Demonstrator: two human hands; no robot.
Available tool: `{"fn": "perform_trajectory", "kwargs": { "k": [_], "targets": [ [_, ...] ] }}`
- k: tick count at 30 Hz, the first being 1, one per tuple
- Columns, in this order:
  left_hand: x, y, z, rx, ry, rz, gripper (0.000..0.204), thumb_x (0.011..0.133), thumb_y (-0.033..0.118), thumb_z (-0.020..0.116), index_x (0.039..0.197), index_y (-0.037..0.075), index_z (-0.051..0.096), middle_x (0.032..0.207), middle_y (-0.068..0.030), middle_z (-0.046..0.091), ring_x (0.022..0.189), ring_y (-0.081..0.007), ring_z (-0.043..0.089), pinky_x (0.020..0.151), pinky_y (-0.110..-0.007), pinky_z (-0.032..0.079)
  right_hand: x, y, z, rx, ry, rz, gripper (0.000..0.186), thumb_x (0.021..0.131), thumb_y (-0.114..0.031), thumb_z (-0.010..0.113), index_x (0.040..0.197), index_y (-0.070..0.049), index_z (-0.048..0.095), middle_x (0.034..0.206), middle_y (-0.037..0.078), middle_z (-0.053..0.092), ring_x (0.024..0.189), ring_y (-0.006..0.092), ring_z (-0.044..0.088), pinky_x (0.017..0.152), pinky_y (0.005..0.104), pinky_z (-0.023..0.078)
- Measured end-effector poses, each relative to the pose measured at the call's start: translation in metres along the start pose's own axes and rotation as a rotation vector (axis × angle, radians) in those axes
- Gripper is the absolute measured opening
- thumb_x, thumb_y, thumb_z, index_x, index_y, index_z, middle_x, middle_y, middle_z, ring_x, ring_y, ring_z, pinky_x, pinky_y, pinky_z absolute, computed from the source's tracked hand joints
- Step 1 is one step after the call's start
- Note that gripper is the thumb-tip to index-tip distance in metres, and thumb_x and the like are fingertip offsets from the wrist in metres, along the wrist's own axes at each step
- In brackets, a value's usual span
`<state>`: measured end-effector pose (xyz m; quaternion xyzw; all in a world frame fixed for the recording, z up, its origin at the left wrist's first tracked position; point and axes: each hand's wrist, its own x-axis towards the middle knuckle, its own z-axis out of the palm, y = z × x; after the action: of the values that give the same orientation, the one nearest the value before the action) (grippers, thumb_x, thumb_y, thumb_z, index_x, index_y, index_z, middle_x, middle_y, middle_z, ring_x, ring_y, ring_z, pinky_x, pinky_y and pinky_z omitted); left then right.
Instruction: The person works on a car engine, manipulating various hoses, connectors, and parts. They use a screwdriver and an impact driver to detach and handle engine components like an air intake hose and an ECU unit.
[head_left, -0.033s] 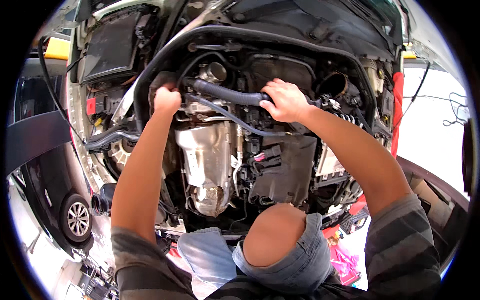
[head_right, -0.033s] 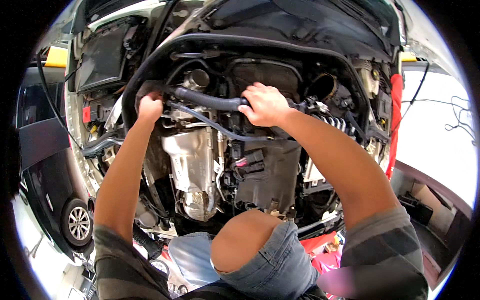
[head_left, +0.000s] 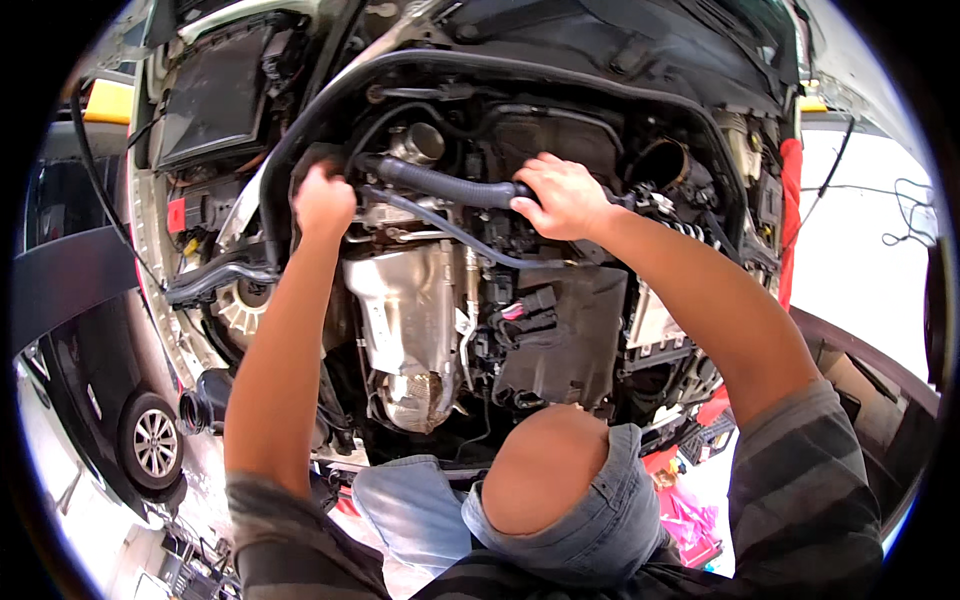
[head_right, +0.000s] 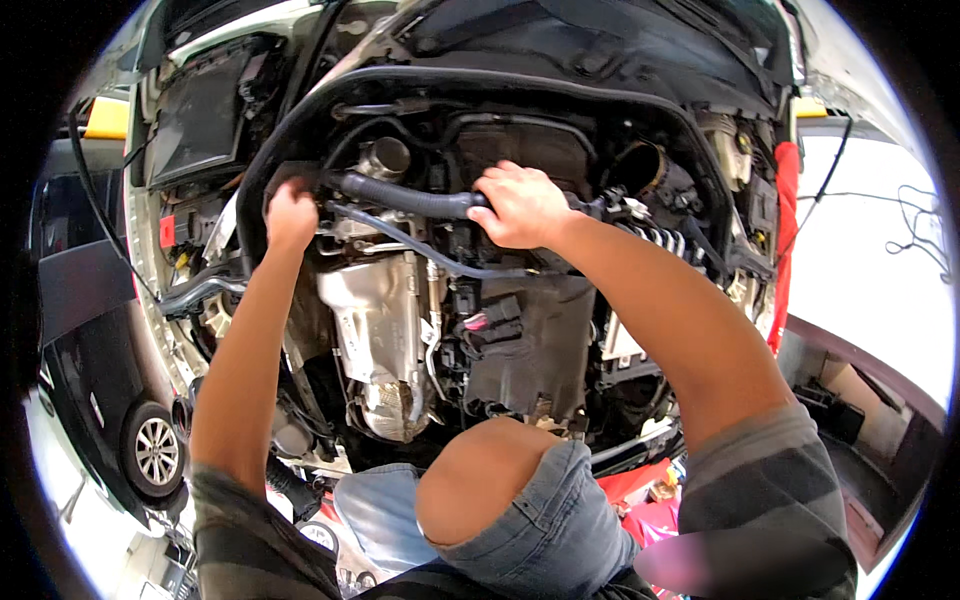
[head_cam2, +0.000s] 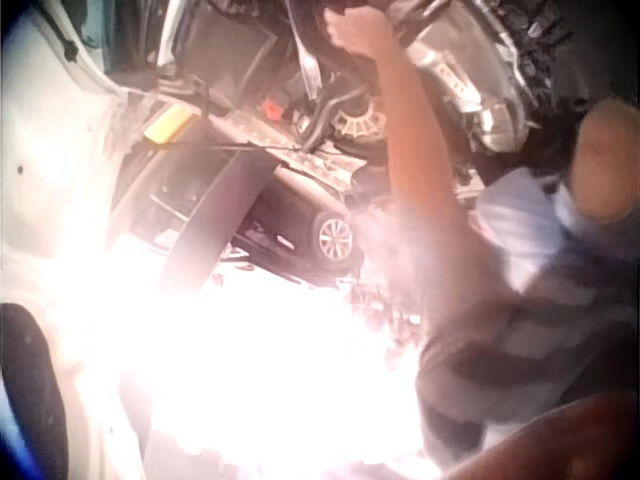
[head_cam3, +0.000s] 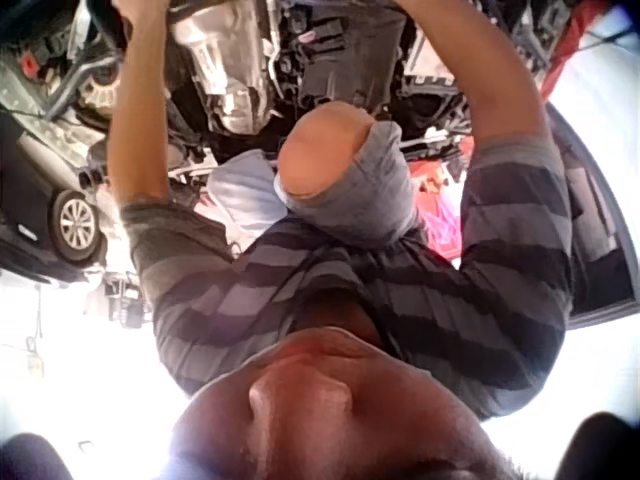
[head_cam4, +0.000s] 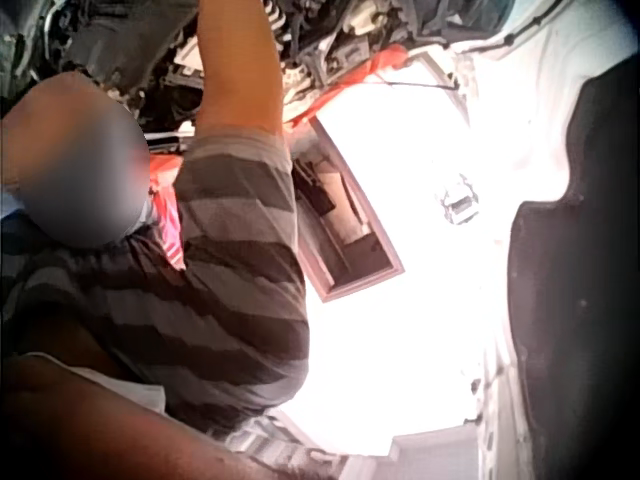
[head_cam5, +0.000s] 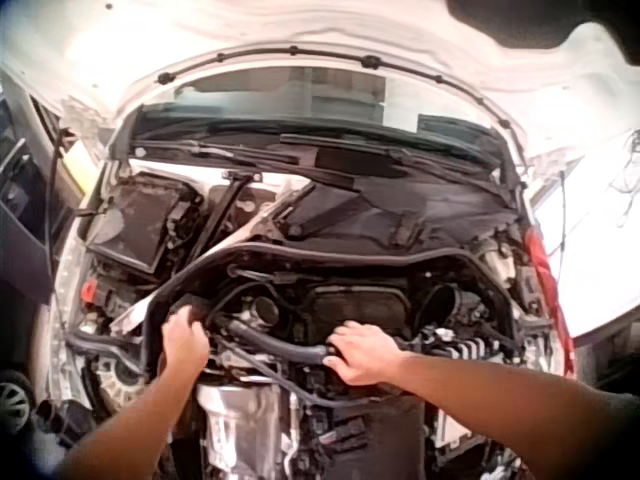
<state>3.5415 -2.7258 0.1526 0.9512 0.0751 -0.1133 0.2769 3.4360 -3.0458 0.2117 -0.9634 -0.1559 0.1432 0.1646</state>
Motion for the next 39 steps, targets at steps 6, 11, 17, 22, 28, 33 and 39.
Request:
{"fn": "perform_trajectory", "kwargs": {
  "k": [6, 11, 17, 22, 28, 33, 39],
  "targets": [
    [-0.181, 0.104, 0.036, 0.138, -0.019, 0.843, 0.030, 0.084, 0.019, 0.066, 0.113, 0.011, 0.062, 0.111, -0.0064, 0.061, 0.112, -0.0253, 0.054, 0.100, -0.048, 0.035, -0.014, 0.012, -0.001, 0.139, 0.211, -0.002, 0.034, 0.085, -0.028, 0.066, 0.110, -0.006, 0.057, 0.112, 0.012, 0.057, 0.112, 0.0321, 0.051, 0.094, 0.0441, 0.044],
    [-0.198, 0.113, 0.075, 0.290, -0.161, 0.827, 0.026, 0.083, 0.027, 0.070, 0.105, 0.014, 0.064, 0.098, -0.0024, 0.057, 0.103, -0.0220, 0.053, 0.097, -0.043, 0.034, -0.089, -0.009, 0.008, 0.024, 0.427, -0.154, 0.031, 0.076, -0.015, 0.073, 0.103, -0.009, 0.058, 0.120, 0.013, 0.052, 0.115, 0.0357, 0.049, 0.096, 0.0470, 0.040],
    [-0.195, 0.121, 0.094, 0.338, -0.162, 0.854, 0.014, 0.087, 0.029, 0.065, 0.093, 0.016, 0.067, 0.091, -0.0020, 0.059, 0.096, -0.0200, 0.056, 0.090, -0.040, 0.036, -0.133, -0.007, 0.036, -0.145, 0.423, -0.081, 0.039, 0.074, -0.024, 0.076, 0.106, -0.008, 0.060, 0.129, 0.012, 0.049, 0.127, 0.0323, 0.044, 0.102, 0.0479, 0.037],
    [-0.192, 0.116, 0.094, 0.324, -0.153, 0.900, 0.013, 0.088, 0.029, 0.064, 0.092, 0.016, 0.067, 0.089, -0.0017, 0.059, 0.092, -0.0201, 0.058, 0.087, -0.039, 0.036, -0.130, -0.020, 0.036, -0.382, 0.367, -0.056, 0.033, 0.074, -0.024, 0.073, 0.099, -0.006, 0.061, 0.128, 0.011, 0.050, 0.128, 0.0282, 0.043, 0.100, 0.0442, 0.036],
    [-0.192, 0.117, 0.096, 0.350, -0.176, 0.893, 0.014, 0.088, 0.026, 0.063, 0.096, 0.016, 0.067, 0.088, -0.0021, 0.059, 0.092, -0.0196, 0.058, 0.088, -0.038, 0.037, -0.123, -0.027, 0.061, -0.426, 0.450, 0.053, 0.028, 0.066, -0.016, 0.067, 0.092, -0.006, 0.060, 0.113, 0.009, 0.052, 0.117, 0.0247, 0.047, 0.092, 0.0392, 0.038],
    [-0.193, 0.114, 0.099, 0.311, -0.109, 0.948, 0.014, 0.088, 0.024, 0.063, 0.097, 0.014, 0.067, 0.087, -0.0021, 0.059, 0.092, -0.0196, 0.059, 0.088, -0.038, 0.037, -0.121, -0.028, 0.057, -0.354, 0.450, 0.035, 0.026, 0.066, -0.014, 0.066, 0.089, -0.006, 0.058, 0.105, 0.008, 0.052, 0.108, 0.0243, 0.049, 0.089, 0.0356, 0.039],
    [-0.183, 0.112, 0.097, 0.308, -0.081, 1.057, 0.013, 0.086, 0.023, 0.064, 0.093, 0.013, 0.066, 0.085, -0.0028, 0.059, 0.088, -0.0201, 0.058, 0.087, -0.037, 0.038, -0.124, -0.026, 0.060, -0.280, 0.477, 0.048, 0.023, 0.068, -0.012, 0.066, 0.089, -0.007, 0.058, 0.107, 0.008, 0.052, 0.108, 0.0245, 0.050, 0.090, 0.0357, 0.040]
  ]
}}
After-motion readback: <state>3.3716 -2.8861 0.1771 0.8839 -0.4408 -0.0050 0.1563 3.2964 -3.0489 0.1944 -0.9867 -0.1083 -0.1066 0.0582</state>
